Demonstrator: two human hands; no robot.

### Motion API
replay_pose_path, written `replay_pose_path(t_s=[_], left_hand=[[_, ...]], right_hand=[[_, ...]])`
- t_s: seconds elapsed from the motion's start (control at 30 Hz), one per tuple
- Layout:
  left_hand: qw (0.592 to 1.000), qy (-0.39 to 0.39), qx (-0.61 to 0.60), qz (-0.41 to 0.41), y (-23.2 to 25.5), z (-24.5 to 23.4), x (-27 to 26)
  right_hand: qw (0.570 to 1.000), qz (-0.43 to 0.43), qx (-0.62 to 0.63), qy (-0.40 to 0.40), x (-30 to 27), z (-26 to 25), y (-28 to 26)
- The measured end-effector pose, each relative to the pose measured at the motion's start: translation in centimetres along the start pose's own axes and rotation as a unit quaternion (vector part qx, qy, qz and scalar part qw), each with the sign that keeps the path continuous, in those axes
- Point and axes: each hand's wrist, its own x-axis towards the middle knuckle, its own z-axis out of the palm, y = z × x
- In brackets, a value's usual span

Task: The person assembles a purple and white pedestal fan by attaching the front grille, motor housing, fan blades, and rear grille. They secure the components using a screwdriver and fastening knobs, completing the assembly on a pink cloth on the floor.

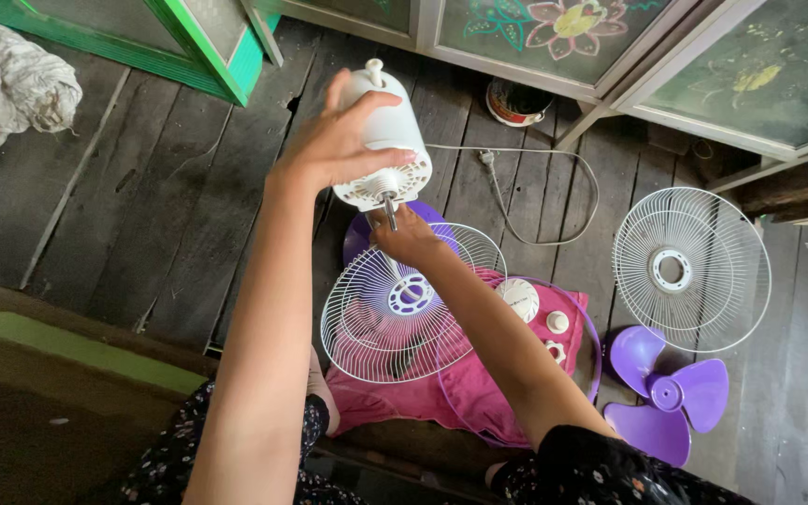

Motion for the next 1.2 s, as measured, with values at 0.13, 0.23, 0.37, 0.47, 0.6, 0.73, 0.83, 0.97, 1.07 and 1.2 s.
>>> replay_pose_path(t_s=[0.13,0.23,0.37,0.47,0.6,0.73,0.83,0.97,1.07,1.2], left_hand=[[0.994,-0.057,-0.088,0.0,-1.2,0.0,1.5],[0.988,-0.08,-0.118,0.052,-2.7,-0.5,2.4],[0.982,-0.079,-0.126,0.115,-4.1,-0.1,2.6],[0.979,-0.061,-0.16,0.11,-4.2,1.2,2.6],[0.988,-0.023,-0.119,0.094,-3.6,2.5,2.8],[0.991,0.036,-0.098,0.078,-3.1,2.0,2.6],[0.988,0.124,-0.07,0.067,-2.9,2.4,-0.1],[0.974,0.173,-0.149,0.005,-2.4,2.2,-6.7],[0.966,0.088,-0.244,-0.015,-2.1,2.3,-13.5],[0.973,0.099,-0.206,0.045,-1.5,2.8,-17.2]], right_hand=[[0.989,-0.078,-0.127,0.006,-0.1,0.6,0.1],[0.992,-0.076,-0.077,0.058,0.6,1.4,0.1],[0.968,-0.124,-0.179,0.124,0.9,2.1,-0.3],[0.967,-0.121,-0.175,0.142,-0.6,1.7,0.2],[0.98,-0.082,-0.178,0.034,-4.7,0.2,1.0],[0.983,-0.041,-0.165,0.066,-8.7,-2.6,1.7],[0.979,-0.056,-0.119,0.157,-12.4,-5.0,3.0],[0.982,0.06,-0.062,0.169,-16.6,-8.9,4.1],[0.961,0.058,0.008,0.27,-18.1,-11.5,4.4],[0.941,0.038,0.078,0.328,-18.8,-14.7,5.0]])
